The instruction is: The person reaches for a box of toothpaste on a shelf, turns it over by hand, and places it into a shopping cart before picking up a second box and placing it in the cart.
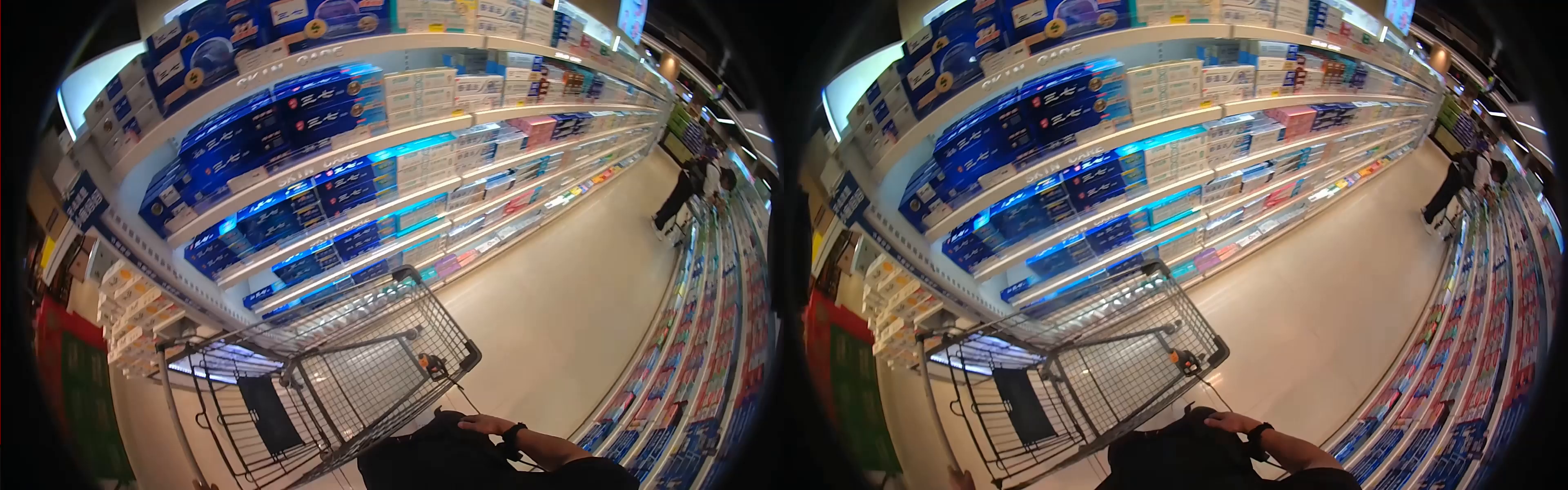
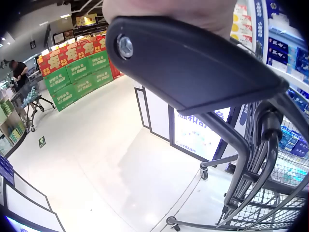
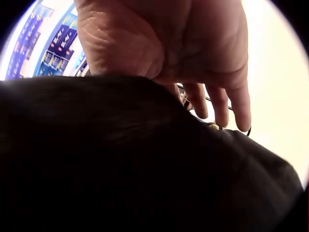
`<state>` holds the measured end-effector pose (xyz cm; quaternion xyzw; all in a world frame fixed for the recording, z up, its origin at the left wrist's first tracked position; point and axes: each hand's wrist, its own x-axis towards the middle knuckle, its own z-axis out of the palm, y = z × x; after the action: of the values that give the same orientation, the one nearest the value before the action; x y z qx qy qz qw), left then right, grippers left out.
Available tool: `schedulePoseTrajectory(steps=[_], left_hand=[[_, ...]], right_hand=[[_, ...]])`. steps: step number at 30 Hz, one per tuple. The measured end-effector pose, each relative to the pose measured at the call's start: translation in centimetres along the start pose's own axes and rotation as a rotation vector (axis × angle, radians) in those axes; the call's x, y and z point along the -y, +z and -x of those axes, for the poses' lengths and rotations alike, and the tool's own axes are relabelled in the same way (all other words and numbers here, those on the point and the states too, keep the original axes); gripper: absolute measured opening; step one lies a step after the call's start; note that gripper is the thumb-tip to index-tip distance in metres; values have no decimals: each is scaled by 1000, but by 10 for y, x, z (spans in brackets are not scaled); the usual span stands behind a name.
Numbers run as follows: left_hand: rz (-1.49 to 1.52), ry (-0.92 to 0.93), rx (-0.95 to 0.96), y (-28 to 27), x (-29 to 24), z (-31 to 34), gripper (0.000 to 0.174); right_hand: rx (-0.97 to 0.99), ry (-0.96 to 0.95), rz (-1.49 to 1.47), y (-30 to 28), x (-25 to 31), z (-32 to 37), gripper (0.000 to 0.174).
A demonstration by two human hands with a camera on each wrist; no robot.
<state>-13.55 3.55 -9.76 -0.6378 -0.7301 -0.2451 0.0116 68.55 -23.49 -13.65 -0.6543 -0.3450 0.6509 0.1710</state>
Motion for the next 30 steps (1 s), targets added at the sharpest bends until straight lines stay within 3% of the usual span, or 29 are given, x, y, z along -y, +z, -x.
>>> schedulePoseTrajectory(steps=[1, 2, 3, 5, 7, 8, 10, 11, 12, 13, 16, 19, 21, 23, 24, 28, 30], left_hand=[[-138, -189, 170, -28, -40, 16, 57], [-224, -220, 148, -57, -120, 21, 35], [-234, -273, 170, -69, -153, 22, 34], [-208, -257, 198, -64, -135, 24, 33], [-217, -306, 265, -79, -173, 21, 38], [-154, -227, 134, -83, -182, 22, 41], [-18, -56, -100, -83, -196, 31, 48], [-18, 68, -102, -88, -214, 35, 50], [-16, 195, -106, -94, -237, 41, 53], [81, 218, -40, -92, -263, 56, 47], [488, 318, 477, -89, -329, 119, 35], [620, 105, 970, -52, -311, 187, 32], [587, 7, 1101, -12, -255, 232, 41], [566, -41, 1179, 31, -200, 279, 33], [608, -76, 1078, 43, -189, 294, 34], [718, -378, 1025, 82, -193, 286, 45], [808, -169, 1262, 113, -197, 284, 52]], right_hand=[[-38, 54, 31, -5, -16, -19, 71], [-121, 69, 122, -4, -24, -35, 71], [-206, 74, 210, 1, -33, -51, 70], [-23, 62, 188, 17, -44, -74, 67], [224, 63, 3, 35, -42, -89, 65], [260, 107, -183, 38, 7, -61, 60], [276, 187, -5, 39, 32, -60, 58], [276, 225, 80, 45, 36, -61, 57], [247, 116, 49, 55, -9, -85, 55], [207, 168, -16, 64, 3, -80, 55], [147, 267, -89, 81, 39, -57, 56], [177, 179, 67, 90, 31, -68, 59], [180, 72, 234, 93, 0, -82, 61], [134, 48, 270, 100, -28, -91, 65], [116, 58, 308, 102, -34, -92, 65], [69, 34, 406, 109, -49, -93, 65], [66, 27, 471, 116, -46, -84, 65]])
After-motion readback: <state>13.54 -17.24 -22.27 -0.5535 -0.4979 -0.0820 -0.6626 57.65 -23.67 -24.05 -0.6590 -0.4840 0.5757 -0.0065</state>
